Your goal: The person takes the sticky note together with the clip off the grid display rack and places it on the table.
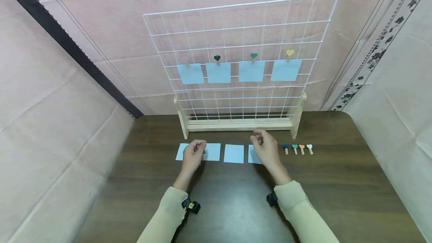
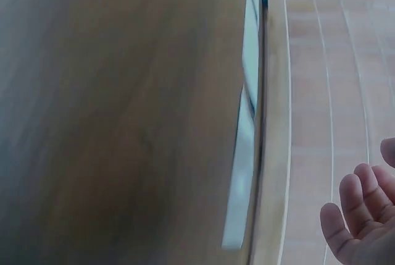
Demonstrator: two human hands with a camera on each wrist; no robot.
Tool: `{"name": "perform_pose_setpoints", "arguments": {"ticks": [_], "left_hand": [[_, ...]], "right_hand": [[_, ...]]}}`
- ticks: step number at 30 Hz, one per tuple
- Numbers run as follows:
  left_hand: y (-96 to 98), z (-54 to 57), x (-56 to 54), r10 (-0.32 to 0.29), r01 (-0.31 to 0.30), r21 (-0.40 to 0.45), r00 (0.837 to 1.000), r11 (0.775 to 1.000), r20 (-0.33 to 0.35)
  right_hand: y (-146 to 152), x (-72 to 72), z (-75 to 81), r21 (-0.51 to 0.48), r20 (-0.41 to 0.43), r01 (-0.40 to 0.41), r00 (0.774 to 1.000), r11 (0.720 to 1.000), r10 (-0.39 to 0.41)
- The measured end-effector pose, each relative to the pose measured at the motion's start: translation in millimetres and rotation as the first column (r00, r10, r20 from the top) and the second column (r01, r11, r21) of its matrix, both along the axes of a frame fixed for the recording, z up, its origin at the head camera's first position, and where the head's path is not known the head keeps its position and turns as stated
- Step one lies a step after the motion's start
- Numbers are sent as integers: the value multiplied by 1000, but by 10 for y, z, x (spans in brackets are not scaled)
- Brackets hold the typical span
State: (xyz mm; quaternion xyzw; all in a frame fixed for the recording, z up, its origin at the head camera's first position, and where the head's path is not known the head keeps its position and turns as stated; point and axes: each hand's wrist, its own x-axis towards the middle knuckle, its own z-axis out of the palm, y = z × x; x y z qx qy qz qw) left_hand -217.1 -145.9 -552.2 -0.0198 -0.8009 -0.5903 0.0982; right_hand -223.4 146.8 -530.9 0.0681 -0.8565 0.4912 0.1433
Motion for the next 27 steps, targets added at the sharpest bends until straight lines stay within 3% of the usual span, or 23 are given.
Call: {"name": "perform_pose_setpoints", "arguments": {"ticks": [11, 20, 23, 27], "left_hand": [[-221, 142, -63, 108, -105, 104, 994, 989, -22], [-279, 267, -202, 123, -113, 128, 989, 985, -77], [-300, 327, -244, 115, -103, 173, 991, 979, -63], [-338, 446, -307, 111, -107, 281, 994, 954, -1]], "right_hand": [[-585, -73, 282, -31, -72, -137, 988, 990, 135], [-818, -183, 491, -20, -120, -192, 975, 981, 188], [-887, -226, 578, -22, -124, -200, 973, 980, 196], [-1005, -297, 733, -31, -159, -211, 966, 977, 203]]}}
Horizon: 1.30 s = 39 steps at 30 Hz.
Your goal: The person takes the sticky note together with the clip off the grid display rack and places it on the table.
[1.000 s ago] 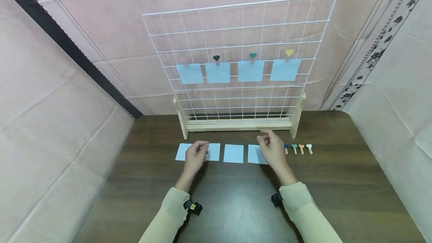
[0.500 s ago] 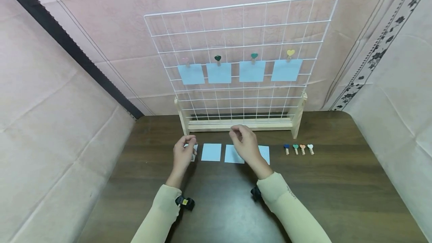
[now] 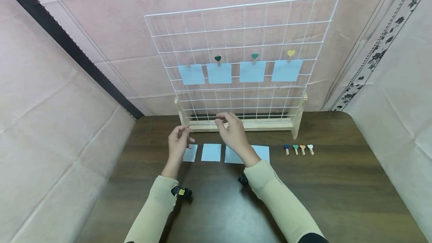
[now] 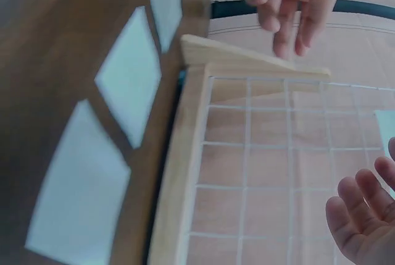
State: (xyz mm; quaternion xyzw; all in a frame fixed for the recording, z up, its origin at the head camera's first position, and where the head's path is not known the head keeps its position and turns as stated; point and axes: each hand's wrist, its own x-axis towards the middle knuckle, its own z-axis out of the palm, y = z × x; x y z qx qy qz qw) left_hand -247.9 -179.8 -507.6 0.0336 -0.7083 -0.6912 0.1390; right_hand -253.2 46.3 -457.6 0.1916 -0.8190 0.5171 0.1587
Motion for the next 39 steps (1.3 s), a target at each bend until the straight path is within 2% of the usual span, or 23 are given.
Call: {"name": "perform_pose_setpoints", "arguments": {"ticks": [3, 9, 15, 21, 26, 30, 35, 39], "left_hand": [[-34, 97, -48, 13, -14, 47, 1000, 999, 15], [-92, 263, -141, 24, -24, 14, 1000, 1000, -11], [-134, 397, -217, 23, -24, -2, 999, 1000, -29], [-112, 567, -291, 15, -16, -17, 998, 1000, -58], [-102, 646, -375, 7, -8, -13, 998, 1000, -61], [-80, 700, -418, -18, 17, -24, 998, 1000, -58], [-58, 753, -470, -44, 41, -56, 997, 998, -63], [-46, 805, -509, -73, 68, -54, 994, 996, -84]], "right_hand": [[-91, -50, 130, -11, -23, -15, 1000, 1000, 15], [-227, -133, 316, 12, -70, -52, 996, 999, 53], [-323, -189, 438, 46, -71, -92, 993, 995, 95], [-382, -276, 640, -2, -54, -140, 989, 990, 140], [-406, -363, 868, -50, -27, -177, 984, 983, 175], [-403, -442, 1057, -31, -47, -187, 981, 982, 186], [-383, -515, 1280, -23, -56, -167, 985, 986, 166], [-370, -588, 1387, -25, -51, -144, 988, 989, 143]]}}
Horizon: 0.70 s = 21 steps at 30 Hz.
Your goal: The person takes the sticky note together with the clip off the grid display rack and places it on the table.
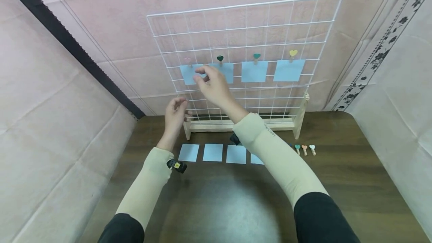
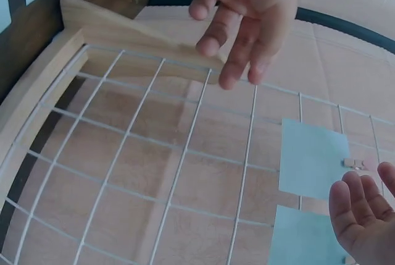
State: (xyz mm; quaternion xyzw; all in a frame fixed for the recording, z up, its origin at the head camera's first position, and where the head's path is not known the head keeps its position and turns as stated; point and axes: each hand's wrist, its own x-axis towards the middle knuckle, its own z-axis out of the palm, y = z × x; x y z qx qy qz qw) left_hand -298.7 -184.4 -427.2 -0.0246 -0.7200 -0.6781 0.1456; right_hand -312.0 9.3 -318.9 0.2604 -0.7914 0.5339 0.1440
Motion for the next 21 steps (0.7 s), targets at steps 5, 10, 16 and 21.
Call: {"name": "perform_pose_setpoints", "arguments": {"ticks": [5, 10, 16, 21], "left_hand": [[-2, 80, -28, -4, 3, -16, 1000, 1000, -18], [4, 160, -74, -4, 4, -5, 999, 1000, -41], [22, 230, -116, -26, 26, 15, 998, 1000, -50], [29, 295, -139, -20, 19, -19, 998, 1000, -54]], "right_hand": [[-32, -88, 73, 3, 7, 5, 1000, 1000, -5], [-77, -183, 136, -10, 7, 15, 1000, 1000, -15], [-80, -273, 237, 1, 27, 20, 999, 1000, -20], [-85, -321, 279, 41, 54, 8, 998, 999, -11]]}}
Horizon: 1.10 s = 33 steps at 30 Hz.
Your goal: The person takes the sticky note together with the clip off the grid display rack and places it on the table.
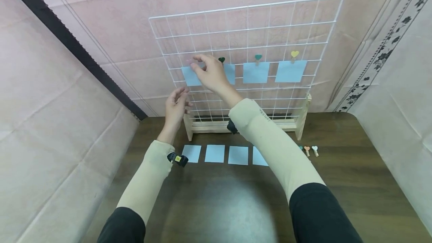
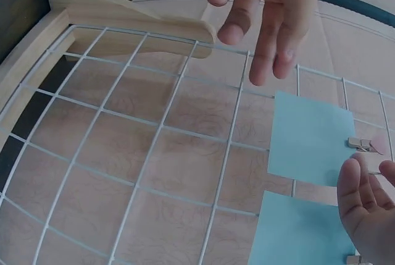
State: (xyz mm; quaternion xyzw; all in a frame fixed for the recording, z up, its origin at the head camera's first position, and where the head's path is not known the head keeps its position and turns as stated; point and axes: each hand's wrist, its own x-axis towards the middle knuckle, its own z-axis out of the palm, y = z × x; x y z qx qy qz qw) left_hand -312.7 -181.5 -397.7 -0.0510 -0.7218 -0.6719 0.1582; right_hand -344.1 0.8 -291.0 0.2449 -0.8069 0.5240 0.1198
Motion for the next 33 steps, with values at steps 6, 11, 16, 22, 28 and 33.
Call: {"name": "perform_pose_setpoints", "arguments": {"ticks": [6, 11, 16, 22, 28, 33], "left_hand": [[42, 116, -112, 1, -1, 27, 1000, 1000, 12], [63, 164, -189, 19, -21, 51, 999, 998, 38], [75, 163, -215, 67, -69, 48, 997, 996, 32], [89, 163, -265, 122, -123, 68, 992, 990, 19], [90, 172, -287, 107, -108, 57, 994, 992, 27], [112, 148, -317, 94, -95, 77, 996, 992, 10]], "right_hand": [[-54, -55, 68, 123, -67, 15, 998, 992, -7], [-125, -93, 119, 174, -97, 38, 995, 984, -21], [-177, -113, 134, 155, -70, 37, 997, 987, -26], [-192, -126, 114, 164, -90, 93, 993, 982, -79], [-196, -144, 108, 173, -124, 142, 985, 975, -121], [-198, -157, 84, 149, -138, 159, 981, 976, -139]]}}
